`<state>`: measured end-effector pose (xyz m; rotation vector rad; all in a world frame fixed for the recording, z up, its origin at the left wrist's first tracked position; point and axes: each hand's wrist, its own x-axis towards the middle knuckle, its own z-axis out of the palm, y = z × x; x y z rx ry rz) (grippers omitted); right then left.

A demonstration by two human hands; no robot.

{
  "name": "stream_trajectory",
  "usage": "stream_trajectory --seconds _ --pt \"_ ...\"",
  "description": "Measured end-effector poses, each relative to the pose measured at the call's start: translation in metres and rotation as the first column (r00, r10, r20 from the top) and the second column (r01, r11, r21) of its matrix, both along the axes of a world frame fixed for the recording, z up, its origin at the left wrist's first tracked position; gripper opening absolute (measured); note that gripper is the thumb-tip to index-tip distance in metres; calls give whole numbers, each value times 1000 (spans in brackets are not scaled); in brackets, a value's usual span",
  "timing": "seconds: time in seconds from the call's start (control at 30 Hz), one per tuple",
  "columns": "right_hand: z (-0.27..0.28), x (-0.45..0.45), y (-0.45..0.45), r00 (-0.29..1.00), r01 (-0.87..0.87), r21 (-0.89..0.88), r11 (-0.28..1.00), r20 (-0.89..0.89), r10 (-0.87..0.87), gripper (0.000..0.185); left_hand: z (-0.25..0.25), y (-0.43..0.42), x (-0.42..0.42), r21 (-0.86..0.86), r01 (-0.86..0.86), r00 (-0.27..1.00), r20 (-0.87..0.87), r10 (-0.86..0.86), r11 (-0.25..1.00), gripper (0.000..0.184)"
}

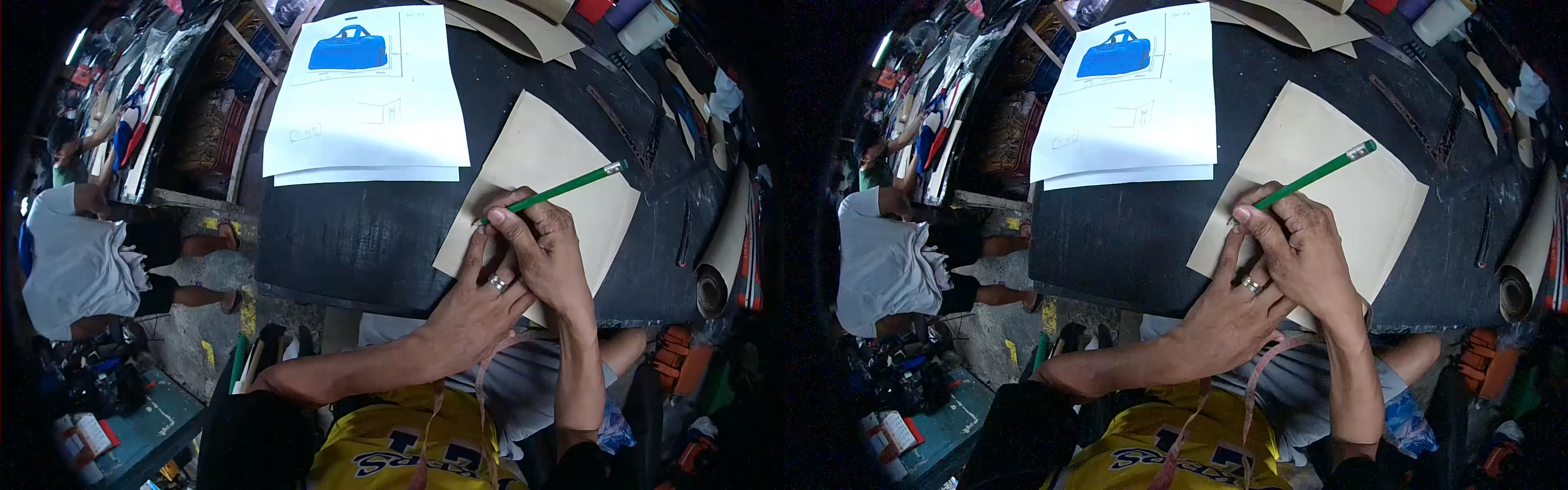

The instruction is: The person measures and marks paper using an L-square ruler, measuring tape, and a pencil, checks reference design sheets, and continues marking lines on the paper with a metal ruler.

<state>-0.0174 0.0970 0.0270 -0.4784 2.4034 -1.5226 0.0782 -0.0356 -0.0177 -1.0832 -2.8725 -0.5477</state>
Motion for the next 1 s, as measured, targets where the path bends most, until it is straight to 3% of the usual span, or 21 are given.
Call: stream_trajectory --seconds 0.33,0.43,0.67,0.77,0.87,1.0 --pt "-9 0 2 1000 14 -76 997 -4 -15 24 0 0 4 0 -4 1000 -5 4 1000 79" --pt "0 0 1 994 25 -28 999 104 -22 23 1 -1 -1 -22 4 1000 -13 -4 1000 79" --pt "-4 2 2 998 28 -46 999 57 -26 24 3 -1 1 -24 19 1000 12 -19 1000 78" --pt "-3 0 4 998 22 -33 999 52 -20 22 1 0 2 -83 8 1000 -15 -9 997 89" --pt "-2 2 5 999 1 9 1000 48 -2 16 1 0 2 -17 21 1000 20 -20 1000 83" --pt "-6 3 6 1000 24 -23 999 10 -24 26 3 0 5 -4 11 1000 17 -11 1000 80"
